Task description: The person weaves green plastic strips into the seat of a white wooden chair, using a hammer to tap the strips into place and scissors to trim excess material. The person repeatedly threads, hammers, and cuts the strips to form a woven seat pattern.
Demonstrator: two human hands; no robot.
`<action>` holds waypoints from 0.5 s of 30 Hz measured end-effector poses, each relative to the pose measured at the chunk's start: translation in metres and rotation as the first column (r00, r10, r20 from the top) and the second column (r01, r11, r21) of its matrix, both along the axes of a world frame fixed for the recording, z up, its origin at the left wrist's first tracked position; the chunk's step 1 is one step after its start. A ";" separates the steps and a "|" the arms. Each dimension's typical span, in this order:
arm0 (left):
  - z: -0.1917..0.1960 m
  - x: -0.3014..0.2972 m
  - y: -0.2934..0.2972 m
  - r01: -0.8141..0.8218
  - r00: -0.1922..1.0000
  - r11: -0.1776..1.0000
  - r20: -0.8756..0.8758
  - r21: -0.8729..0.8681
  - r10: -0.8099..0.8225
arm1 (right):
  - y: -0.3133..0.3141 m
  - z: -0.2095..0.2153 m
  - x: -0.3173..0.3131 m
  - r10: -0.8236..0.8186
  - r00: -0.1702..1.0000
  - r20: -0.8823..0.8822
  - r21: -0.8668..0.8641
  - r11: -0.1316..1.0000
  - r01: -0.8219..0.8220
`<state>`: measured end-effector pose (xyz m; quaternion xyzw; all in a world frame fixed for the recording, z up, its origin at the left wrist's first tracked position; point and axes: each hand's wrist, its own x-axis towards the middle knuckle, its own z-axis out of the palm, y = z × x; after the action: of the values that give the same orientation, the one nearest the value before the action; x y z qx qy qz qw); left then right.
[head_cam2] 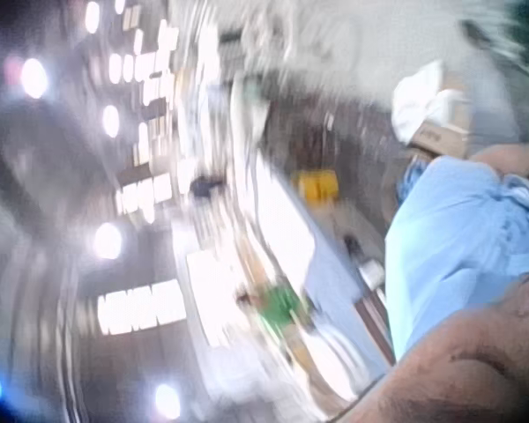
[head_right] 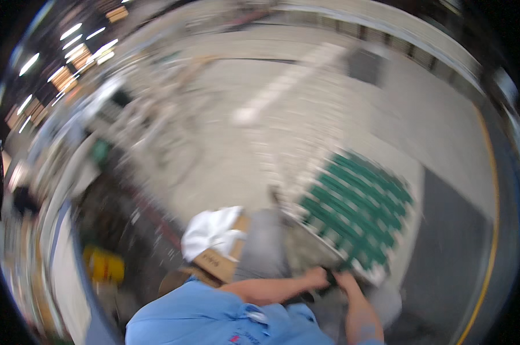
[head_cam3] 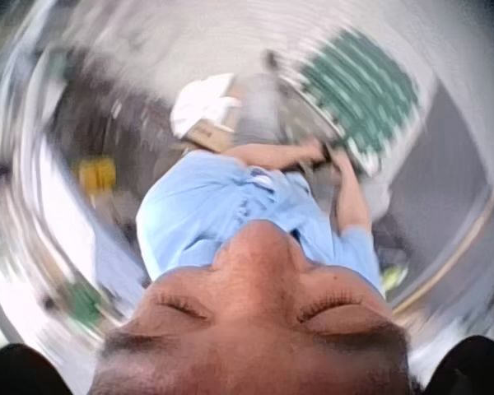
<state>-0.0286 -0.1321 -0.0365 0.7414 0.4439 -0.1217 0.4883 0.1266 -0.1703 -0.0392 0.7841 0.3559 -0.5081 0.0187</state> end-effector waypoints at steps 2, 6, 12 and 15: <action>0.025 0.010 0.015 -0.192 0.974 0.971 0.097 -0.140 0.207 | 0.015 0.008 -0.013 0.089 0.996 -0.008 0.174 0.981 -0.086; 0.060 0.013 0.026 -0.092 0.776 0.639 0.348 -0.763 0.526 | 0.075 0.002 -0.048 0.287 0.958 0.028 0.291 0.914 -0.282; 0.065 -0.026 0.055 -0.172 0.742 0.328 0.096 -0.929 0.663 | 0.119 -0.013 -0.087 0.442 0.892 0.093 0.253 0.856 -0.450; 0.062 -0.033 0.062 -0.204 0.709 0.266 0.045 -0.942 0.704 | 0.123 -0.019 -0.087 0.473 0.874 0.113 0.240 0.841 -0.485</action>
<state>-0.0618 -0.0698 0.0251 0.2018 0.3787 -0.0046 0.9033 0.0393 -0.0472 -0.0586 0.6780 0.6036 -0.4165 0.0503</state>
